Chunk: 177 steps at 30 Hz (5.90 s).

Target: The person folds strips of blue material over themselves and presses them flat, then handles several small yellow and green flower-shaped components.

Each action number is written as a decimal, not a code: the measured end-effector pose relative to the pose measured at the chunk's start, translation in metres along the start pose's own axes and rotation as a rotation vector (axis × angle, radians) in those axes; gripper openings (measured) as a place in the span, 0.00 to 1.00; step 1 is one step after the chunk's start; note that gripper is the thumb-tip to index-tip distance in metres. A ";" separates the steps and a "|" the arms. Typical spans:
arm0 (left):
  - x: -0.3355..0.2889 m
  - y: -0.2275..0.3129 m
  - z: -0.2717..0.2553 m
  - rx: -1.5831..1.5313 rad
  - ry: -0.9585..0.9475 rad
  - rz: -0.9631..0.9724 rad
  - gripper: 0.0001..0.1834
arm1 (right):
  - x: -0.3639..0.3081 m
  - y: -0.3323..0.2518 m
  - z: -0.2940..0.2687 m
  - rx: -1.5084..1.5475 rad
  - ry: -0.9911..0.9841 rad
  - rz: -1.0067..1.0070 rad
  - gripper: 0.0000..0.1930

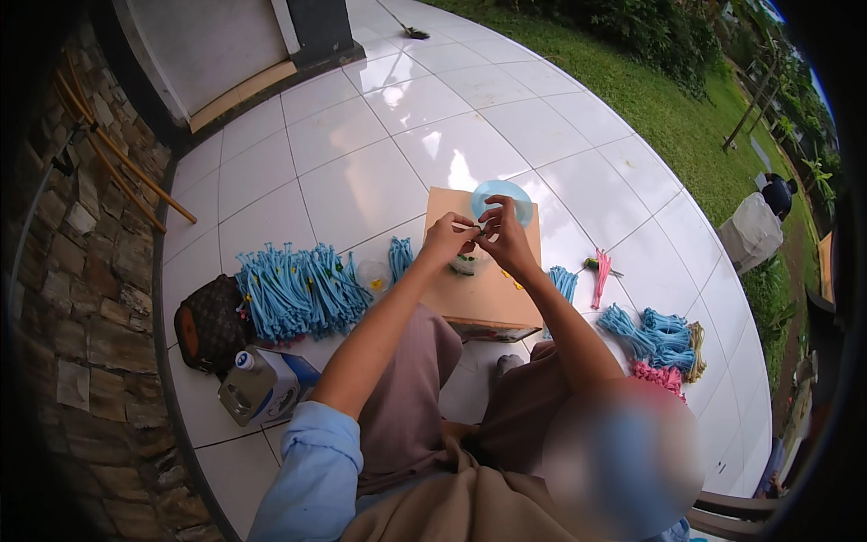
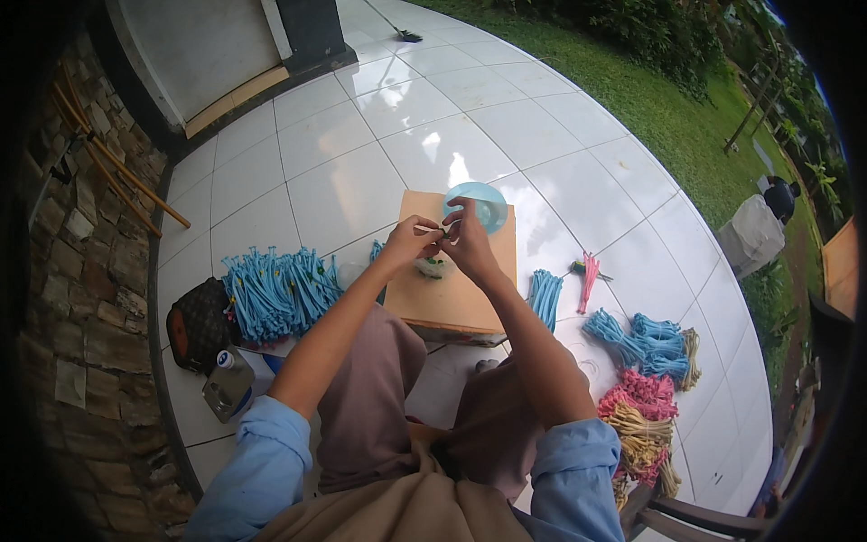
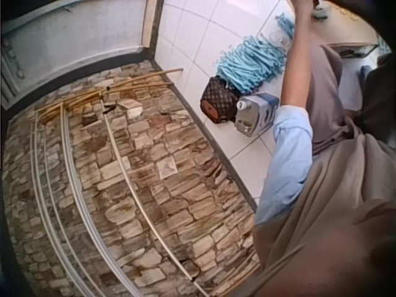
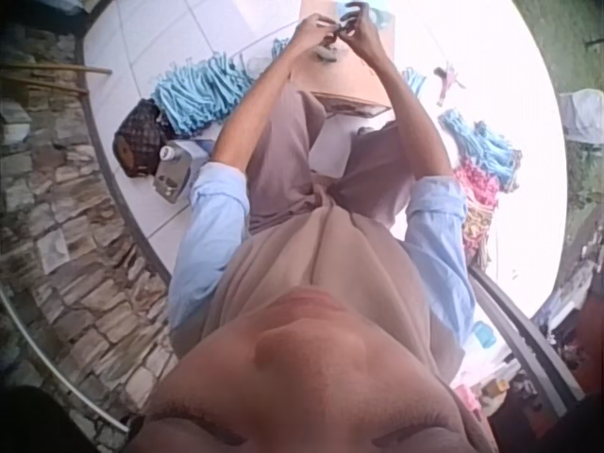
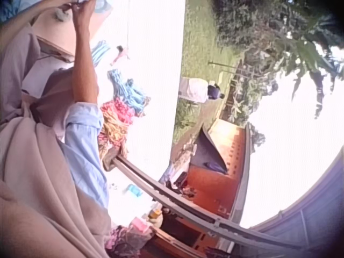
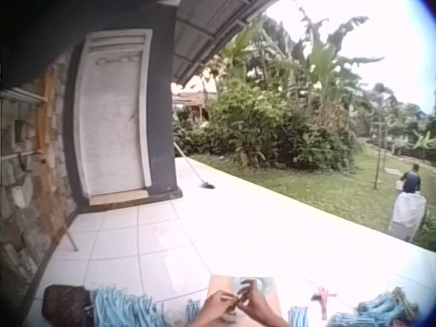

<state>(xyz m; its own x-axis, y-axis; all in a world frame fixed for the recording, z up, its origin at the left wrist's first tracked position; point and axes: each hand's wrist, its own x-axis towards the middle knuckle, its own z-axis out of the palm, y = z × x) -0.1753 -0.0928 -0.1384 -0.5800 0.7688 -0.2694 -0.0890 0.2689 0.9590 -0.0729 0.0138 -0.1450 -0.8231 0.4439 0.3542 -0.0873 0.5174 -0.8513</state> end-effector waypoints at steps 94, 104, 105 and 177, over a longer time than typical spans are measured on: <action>0.004 -0.004 0.016 -0.351 -0.237 0.072 0.25 | -0.023 -0.015 -0.047 0.117 0.005 0.112 0.19; 0.009 -0.005 0.027 -0.011 -0.207 0.026 0.21 | -0.023 0.009 -0.068 0.306 -0.109 0.336 0.20; 0.009 -0.005 0.029 0.020 -0.187 0.056 0.21 | -0.022 0.009 -0.071 0.333 -0.074 0.387 0.20; 0.001 0.005 0.000 0.046 -0.213 0.328 0.16 | -0.007 0.000 -0.049 0.538 -0.147 0.448 0.23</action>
<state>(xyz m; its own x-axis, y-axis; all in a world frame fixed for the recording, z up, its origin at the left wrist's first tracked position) -0.1761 -0.0905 -0.1343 -0.3900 0.9202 0.0344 0.1123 0.0105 0.9936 -0.0398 0.0463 -0.1291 -0.9085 0.4063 -0.0975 0.0430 -0.1412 -0.9890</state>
